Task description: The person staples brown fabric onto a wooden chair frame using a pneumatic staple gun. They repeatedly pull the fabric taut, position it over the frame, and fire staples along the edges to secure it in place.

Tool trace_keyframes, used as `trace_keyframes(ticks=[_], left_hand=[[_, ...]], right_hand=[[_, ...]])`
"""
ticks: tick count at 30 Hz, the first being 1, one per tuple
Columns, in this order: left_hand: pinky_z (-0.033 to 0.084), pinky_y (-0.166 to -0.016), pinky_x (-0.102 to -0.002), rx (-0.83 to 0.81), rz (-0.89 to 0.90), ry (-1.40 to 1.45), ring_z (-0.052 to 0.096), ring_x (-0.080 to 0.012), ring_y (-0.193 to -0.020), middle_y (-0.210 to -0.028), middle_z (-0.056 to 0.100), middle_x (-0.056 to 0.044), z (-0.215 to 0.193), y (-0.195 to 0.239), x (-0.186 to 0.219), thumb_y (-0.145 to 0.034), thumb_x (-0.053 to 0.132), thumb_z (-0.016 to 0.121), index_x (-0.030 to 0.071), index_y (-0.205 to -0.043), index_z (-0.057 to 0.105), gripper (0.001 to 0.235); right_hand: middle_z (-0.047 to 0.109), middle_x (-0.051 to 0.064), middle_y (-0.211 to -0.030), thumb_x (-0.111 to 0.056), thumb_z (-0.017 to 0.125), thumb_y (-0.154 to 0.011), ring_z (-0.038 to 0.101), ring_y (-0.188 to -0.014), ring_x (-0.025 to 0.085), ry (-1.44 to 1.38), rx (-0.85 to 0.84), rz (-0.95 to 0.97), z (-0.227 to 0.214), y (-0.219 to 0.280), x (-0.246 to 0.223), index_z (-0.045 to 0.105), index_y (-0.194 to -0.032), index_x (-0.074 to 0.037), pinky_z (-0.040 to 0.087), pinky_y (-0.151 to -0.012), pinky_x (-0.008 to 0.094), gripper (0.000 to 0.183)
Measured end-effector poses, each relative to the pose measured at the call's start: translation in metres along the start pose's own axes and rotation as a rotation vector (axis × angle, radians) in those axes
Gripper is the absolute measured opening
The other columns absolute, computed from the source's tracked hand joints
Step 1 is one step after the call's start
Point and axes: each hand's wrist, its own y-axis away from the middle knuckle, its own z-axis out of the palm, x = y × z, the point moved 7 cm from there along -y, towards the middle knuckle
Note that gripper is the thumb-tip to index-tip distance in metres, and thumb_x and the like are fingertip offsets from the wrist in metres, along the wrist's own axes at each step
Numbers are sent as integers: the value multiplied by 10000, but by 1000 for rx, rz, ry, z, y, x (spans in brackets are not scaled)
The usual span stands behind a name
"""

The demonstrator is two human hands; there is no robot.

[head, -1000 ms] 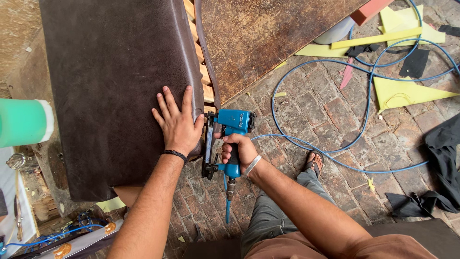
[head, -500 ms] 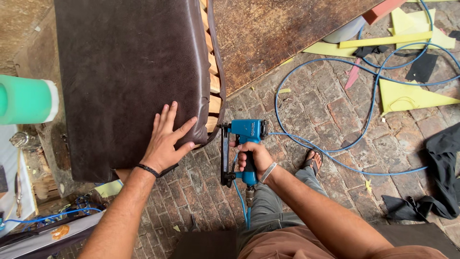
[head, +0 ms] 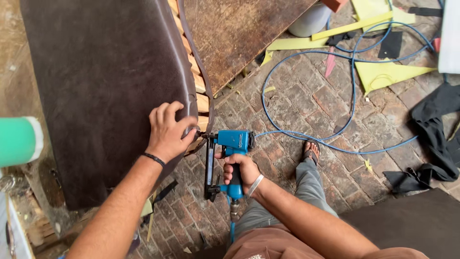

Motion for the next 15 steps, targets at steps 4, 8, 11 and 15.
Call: trace_keyframes(ticks=[4, 8, 11, 15], left_hand=[[255, -1173, -567, 92, -79, 62, 356, -364, -1342, -1341, 439, -111, 4, 10, -3, -823, 259, 804, 210, -1155, 692, 353], [264, -1173, -568, 89, -99, 68, 358, -363, -1353, -1345, 438, -114, 6, 8, -6, -814, 234, 799, 203, -1165, 659, 379], [261, -1181, -566, 112, -92, 77, 364, -357, -1362, -1358, 440, -105, 4, 8, -4, -819, 230, 803, 200, -1179, 647, 394], [256, -1171, -564, 103, -99, 71, 362, -363, -1349, -1346, 439, -106, 4, 7, -3, -786, 227, 809, 203, -1144, 645, 395]], right_hand=[[497, -16, -602, -205, 611, -814, 513, -527, 152, -146, -45, -50, 16, -10, 17, 633, -1241, -22, 490, -553, 348, 465], [495, -11, -605, -198, 614, -825, 507, -527, 155, -176, -35, -167, 29, -19, 19, 630, -1231, 6, 485, -552, 354, 455], [486, -11, -588, -203, 611, -817, 499, -511, 155, -197, -2, -172, 30, -22, 20, 632, -1218, -2, 478, -537, 349, 448], [478, -22, -591, -191, 611, -819, 493, -513, 146, -194, -22, -161, 31, -28, 15, 624, -1190, -10, 480, -543, 342, 413]])
